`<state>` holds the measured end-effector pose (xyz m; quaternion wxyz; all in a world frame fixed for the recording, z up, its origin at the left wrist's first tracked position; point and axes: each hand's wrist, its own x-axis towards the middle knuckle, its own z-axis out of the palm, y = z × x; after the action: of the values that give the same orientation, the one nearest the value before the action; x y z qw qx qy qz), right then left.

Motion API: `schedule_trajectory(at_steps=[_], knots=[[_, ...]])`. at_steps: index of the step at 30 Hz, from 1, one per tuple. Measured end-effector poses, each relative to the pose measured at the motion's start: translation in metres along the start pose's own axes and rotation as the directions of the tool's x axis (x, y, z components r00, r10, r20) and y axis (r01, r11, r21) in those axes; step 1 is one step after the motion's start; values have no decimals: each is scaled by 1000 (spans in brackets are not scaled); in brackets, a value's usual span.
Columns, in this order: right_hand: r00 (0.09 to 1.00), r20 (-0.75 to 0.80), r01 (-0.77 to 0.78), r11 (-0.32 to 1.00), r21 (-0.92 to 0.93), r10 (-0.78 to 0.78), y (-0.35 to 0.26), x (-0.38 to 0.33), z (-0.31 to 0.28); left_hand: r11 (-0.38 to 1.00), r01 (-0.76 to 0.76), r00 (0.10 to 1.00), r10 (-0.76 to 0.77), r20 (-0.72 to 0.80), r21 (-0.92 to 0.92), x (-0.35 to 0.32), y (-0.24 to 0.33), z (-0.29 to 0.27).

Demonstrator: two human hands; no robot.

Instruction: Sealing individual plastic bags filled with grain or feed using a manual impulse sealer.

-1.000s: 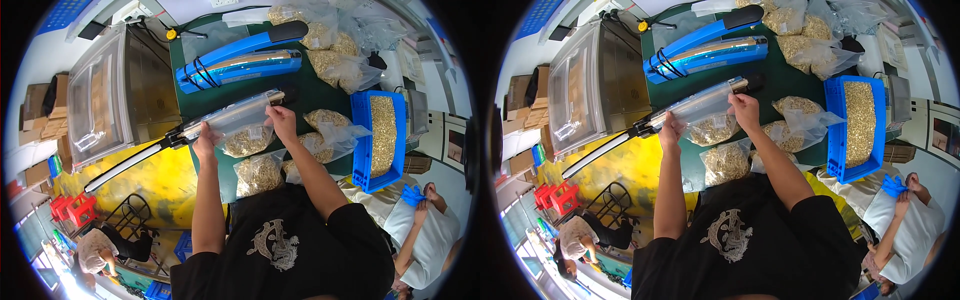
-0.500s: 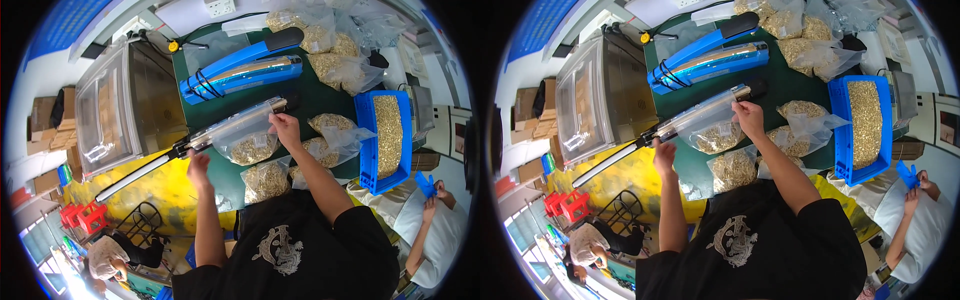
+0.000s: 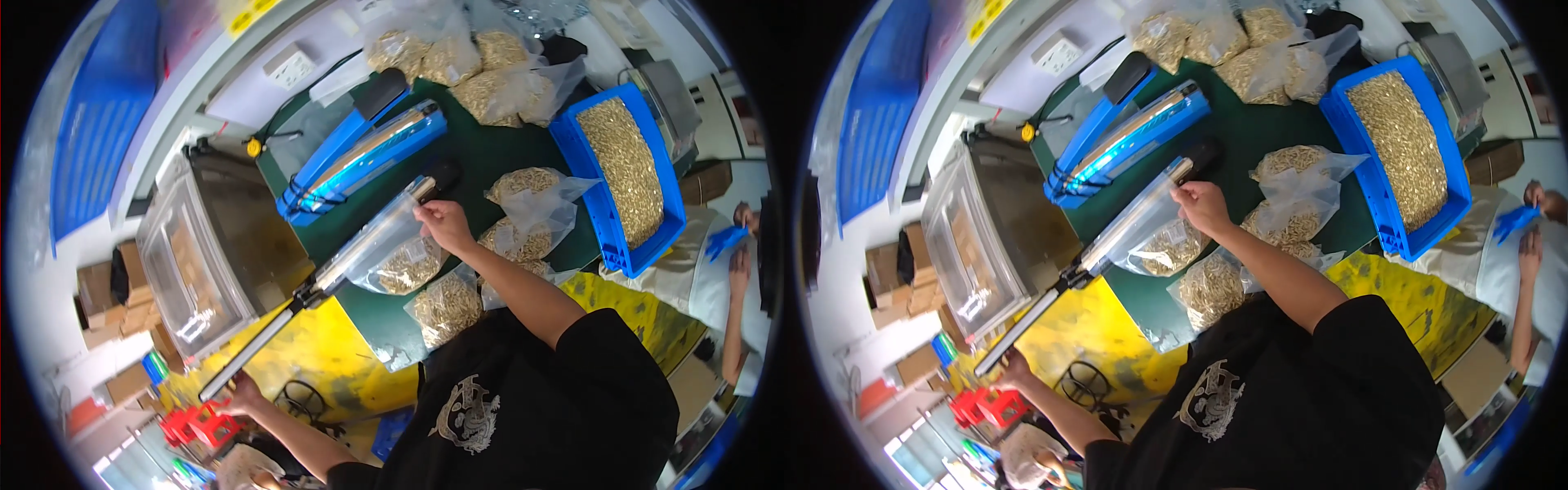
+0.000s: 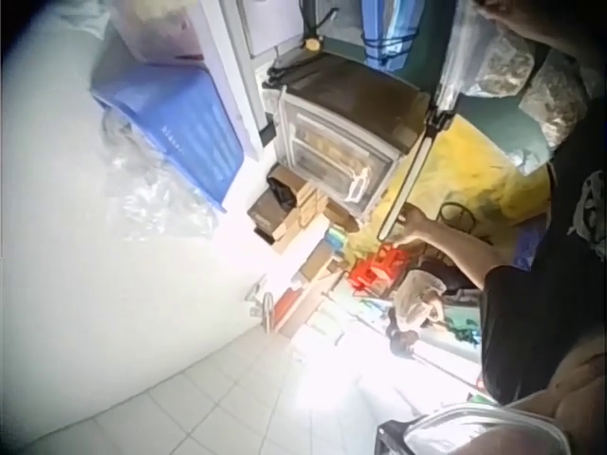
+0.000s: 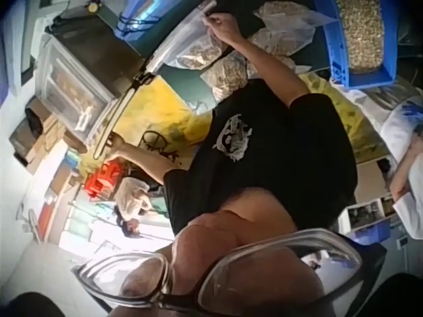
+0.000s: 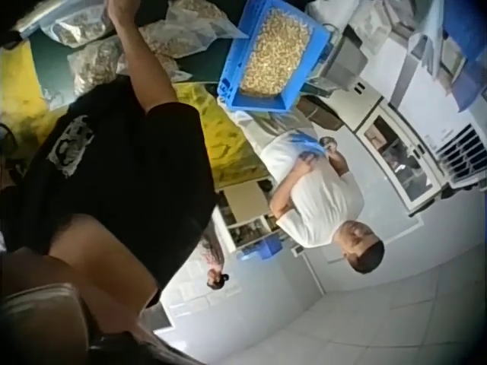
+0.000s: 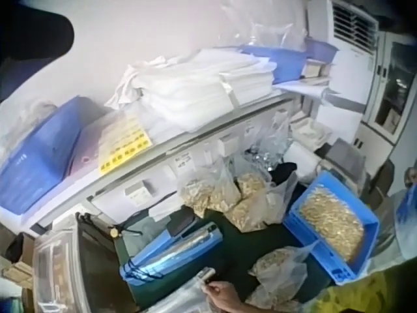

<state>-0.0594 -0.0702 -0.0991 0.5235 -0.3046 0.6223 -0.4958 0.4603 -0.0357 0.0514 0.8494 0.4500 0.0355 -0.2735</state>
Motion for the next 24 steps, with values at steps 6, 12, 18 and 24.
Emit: schedule_trajectory(at_steps=[6, 12, 18, 24], knots=[[997, -36, 62, 998, -22, -62, 4, 1, -1, 936, -330, 748, 178, 640, 125, -79, 27, 79], [999, 34, -13, 999, -46, 15, -4, 1, 0, 381, -924, -87, -150, 985, -23, -197, -44, 177], [1000, -18, -21, 998, -64, 20, -5, 5, -8, 506, -801, -42, -581, 813, 320, -311, -232, 214], [993, 59, -102, 993, -63, 106, -17, 2, -4, 392, -906, -89, -547, 832, 160, -317, -354, 169]])
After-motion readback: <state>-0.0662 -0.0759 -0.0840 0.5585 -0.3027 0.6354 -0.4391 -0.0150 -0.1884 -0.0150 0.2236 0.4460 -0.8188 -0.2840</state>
